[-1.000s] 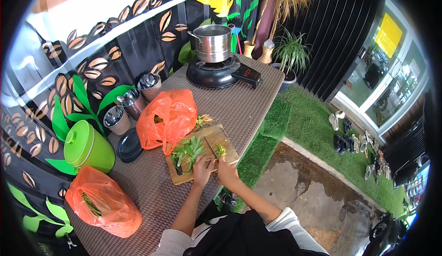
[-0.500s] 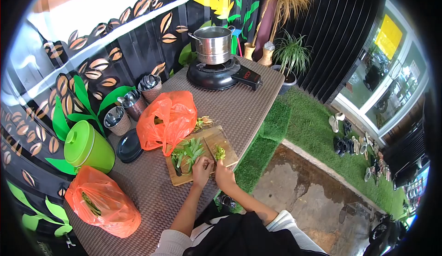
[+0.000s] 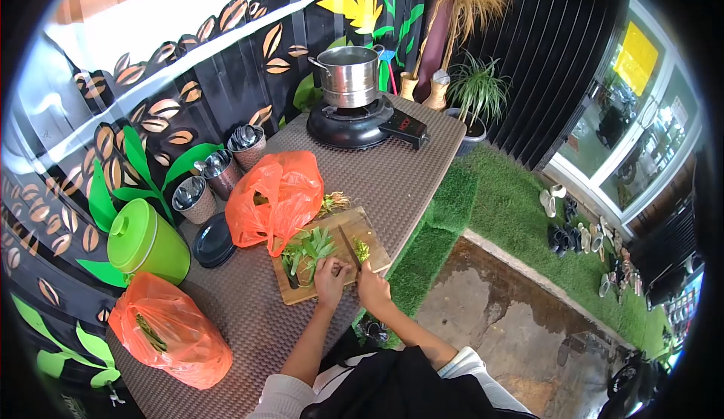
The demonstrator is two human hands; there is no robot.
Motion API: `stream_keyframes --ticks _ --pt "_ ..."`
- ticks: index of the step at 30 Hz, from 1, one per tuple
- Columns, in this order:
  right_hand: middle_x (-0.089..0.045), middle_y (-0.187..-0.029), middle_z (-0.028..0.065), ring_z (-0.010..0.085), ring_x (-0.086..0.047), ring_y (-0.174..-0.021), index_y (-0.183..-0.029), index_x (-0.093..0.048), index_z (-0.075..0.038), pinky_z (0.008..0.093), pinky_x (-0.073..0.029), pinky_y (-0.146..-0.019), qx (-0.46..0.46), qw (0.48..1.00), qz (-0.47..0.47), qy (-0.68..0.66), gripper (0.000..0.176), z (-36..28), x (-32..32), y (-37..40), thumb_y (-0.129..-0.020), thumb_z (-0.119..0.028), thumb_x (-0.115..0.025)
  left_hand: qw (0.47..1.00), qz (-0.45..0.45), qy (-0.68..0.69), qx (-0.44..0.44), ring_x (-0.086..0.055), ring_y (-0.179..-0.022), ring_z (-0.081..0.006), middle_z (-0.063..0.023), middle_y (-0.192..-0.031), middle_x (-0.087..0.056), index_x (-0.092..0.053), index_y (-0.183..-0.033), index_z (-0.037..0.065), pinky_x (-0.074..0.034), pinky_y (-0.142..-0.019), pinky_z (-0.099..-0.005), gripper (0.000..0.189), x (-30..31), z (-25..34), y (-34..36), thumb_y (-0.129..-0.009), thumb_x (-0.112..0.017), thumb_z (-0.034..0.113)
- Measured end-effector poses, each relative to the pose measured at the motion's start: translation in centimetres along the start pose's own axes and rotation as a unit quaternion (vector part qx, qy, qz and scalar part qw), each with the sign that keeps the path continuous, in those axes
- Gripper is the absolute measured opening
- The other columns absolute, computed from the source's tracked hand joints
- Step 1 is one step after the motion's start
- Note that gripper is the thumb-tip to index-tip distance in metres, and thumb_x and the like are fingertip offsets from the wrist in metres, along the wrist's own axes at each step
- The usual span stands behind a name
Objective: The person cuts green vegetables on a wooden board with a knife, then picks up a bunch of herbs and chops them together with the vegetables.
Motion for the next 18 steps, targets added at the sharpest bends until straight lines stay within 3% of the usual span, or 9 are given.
stream_keyframes --ticks 2,6,9,11,18 --pt "-0.064 -0.079 0.0269 0.0425 -0.065 -0.078 -0.104 -0.038 -0.001 0.0493 -0.053 -0.065 0.004 1.0 -0.005 -0.003 0.02 0.4 0.3 -0.3 -0.09 -0.012 -0.046 0.999 0.022 0.036 0.012 -0.066 -0.07 -0.0194 -0.0081 -0.081 -0.054 -0.058 -0.079 0.0 -0.053 -0.064 -0.0288 0.017 0.3 0.4 0.0 -0.074 -0.073 0.002" --pt "-0.063 -0.077 0.0266 0.0441 -0.064 -0.076 -0.104 -0.038 -0.001 0.0509 -0.053 -0.064 0.009 1.0 -0.018 -0.007 0.021 0.6 -0.3 -0.8 -0.092 -0.017 -0.045 0.999 0.03 0.012 -0.011 -0.065 -0.071 -0.0178 -0.0091 -0.083 -0.056 -0.062 -0.083 0.001 -0.053 -0.064 -0.0293 0.014 0.2 -0.2 0.1 -0.075 -0.073 0.003" --pt "-0.064 -0.079 0.0269 0.0444 -0.065 -0.076 -0.104 -0.038 0.0 0.051 -0.053 -0.064 0.012 1.0 -0.02 0.001 0.023 0.6 -0.5 -1.0 -0.091 -0.017 -0.047 0.997 0.006 0.071 -0.012 -0.062 -0.07 -0.0183 -0.0089 -0.082 -0.057 -0.067 -0.09 0.006 -0.051 -0.064 -0.0306 0.015 -0.3 -0.3 0.2 -0.075 -0.072 0.004" --pt "-0.064 -0.08 0.0269 0.0445 -0.065 -0.077 -0.105 -0.037 0.0 0.0508 -0.053 -0.064 0.017 0.999 -0.027 0.003 0.024 0.6 -0.2 -0.9 -0.091 -0.017 -0.048 0.989 -0.011 -0.073 -0.13 -0.063 -0.07 -0.0178 -0.008 -0.087 -0.059 -0.069 -0.099 0.005 -0.052 -0.066 -0.0288 0.025 -0.4 2.5 0.6 -0.075 -0.071 0.001" --pt "-0.063 -0.085 0.0276 0.0439 -0.065 -0.081 -0.107 -0.037 0.003 0.0495 -0.054 -0.066 0.039 0.997 -0.069 0.019 0.03 -0.1 0.6 -1.1 -0.087 -0.013 -0.053 0.99 -0.003 -0.099 -0.103 -0.059 -0.076 -0.0192 -0.0053 -0.083 -0.064 -0.069 -0.099 0.007 -0.051 -0.07 -0.0301 0.026 -0.3 3.1 -0.1 -0.073 -0.071 0.004"
Point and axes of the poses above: each hand's wrist, its own y-axis away from the middle knuckle, its own x-axis out of the back of the hand, z = x × y, the point moved 10 cm from there along -y, towards the middle knuckle
